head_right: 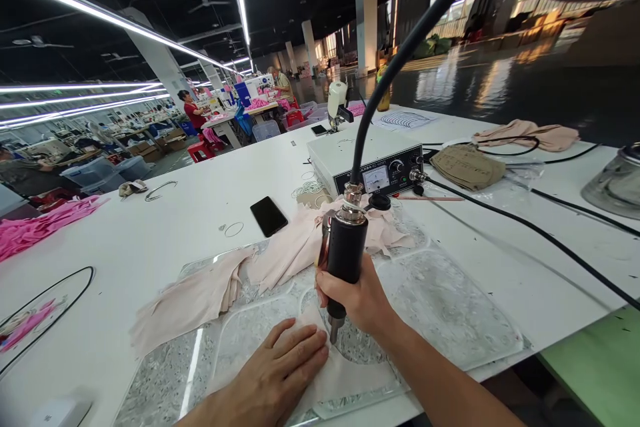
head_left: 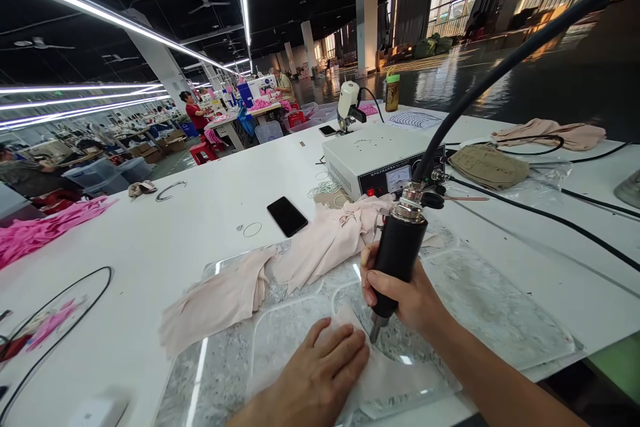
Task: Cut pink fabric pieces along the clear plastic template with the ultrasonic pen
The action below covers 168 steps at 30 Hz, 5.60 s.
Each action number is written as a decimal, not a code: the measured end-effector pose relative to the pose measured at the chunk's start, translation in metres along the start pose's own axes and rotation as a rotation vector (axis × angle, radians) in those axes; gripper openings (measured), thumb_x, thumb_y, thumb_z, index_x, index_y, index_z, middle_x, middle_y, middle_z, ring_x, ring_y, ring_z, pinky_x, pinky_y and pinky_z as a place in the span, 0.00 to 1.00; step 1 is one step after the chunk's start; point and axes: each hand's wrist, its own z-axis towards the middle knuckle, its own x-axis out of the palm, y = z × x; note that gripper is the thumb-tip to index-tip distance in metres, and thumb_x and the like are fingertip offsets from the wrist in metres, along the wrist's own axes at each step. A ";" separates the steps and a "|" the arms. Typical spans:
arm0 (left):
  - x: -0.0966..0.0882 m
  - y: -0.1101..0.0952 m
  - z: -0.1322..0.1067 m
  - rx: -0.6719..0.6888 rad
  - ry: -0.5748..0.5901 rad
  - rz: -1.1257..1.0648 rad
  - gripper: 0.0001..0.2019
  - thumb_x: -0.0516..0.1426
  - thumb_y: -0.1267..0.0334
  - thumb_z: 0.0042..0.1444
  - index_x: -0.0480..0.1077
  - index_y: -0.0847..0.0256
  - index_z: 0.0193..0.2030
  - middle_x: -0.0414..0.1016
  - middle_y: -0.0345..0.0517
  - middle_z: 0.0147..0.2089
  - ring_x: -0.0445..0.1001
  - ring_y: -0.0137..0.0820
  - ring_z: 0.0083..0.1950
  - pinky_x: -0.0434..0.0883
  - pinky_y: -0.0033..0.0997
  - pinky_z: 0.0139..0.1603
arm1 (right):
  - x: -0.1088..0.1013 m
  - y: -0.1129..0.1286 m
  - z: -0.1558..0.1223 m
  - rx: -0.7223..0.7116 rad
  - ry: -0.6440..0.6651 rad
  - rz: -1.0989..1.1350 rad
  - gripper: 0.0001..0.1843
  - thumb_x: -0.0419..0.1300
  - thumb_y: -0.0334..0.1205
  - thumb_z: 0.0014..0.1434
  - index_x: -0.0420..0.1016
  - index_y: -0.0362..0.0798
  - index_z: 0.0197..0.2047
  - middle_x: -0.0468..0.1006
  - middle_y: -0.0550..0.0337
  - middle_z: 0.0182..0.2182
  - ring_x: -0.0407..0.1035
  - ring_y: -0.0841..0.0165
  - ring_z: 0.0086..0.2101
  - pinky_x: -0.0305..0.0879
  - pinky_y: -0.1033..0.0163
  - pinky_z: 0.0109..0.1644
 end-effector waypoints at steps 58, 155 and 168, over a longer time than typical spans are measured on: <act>-0.032 0.015 -0.009 -0.038 0.166 -0.114 0.17 0.51 0.69 0.65 0.65 0.62 0.60 0.61 0.53 0.67 0.55 0.42 0.70 0.48 0.55 0.69 | 0.000 0.012 -0.006 -0.036 -0.144 0.087 0.14 0.66 0.45 0.51 0.66 0.49 0.33 0.69 0.63 0.22 0.62 0.70 0.19 0.61 0.62 0.22; -0.020 -0.011 -0.021 -0.148 0.079 -0.302 0.16 0.48 0.61 0.70 0.65 0.64 0.59 0.69 0.52 0.61 0.64 0.40 0.64 0.46 0.51 0.70 | 0.022 0.000 -0.054 -0.178 -0.279 0.079 0.06 0.63 0.40 0.56 0.68 0.51 0.35 0.68 0.64 0.24 0.63 0.70 0.22 0.64 0.60 0.27; -0.017 -0.012 -0.023 -0.151 0.066 -0.298 0.16 0.48 0.61 0.69 0.65 0.64 0.59 0.68 0.51 0.62 0.64 0.40 0.64 0.45 0.51 0.71 | 0.021 -0.006 -0.054 -0.186 -0.253 0.080 0.04 0.61 0.37 0.57 0.69 0.52 0.35 0.69 0.64 0.25 0.64 0.71 0.22 0.65 0.61 0.29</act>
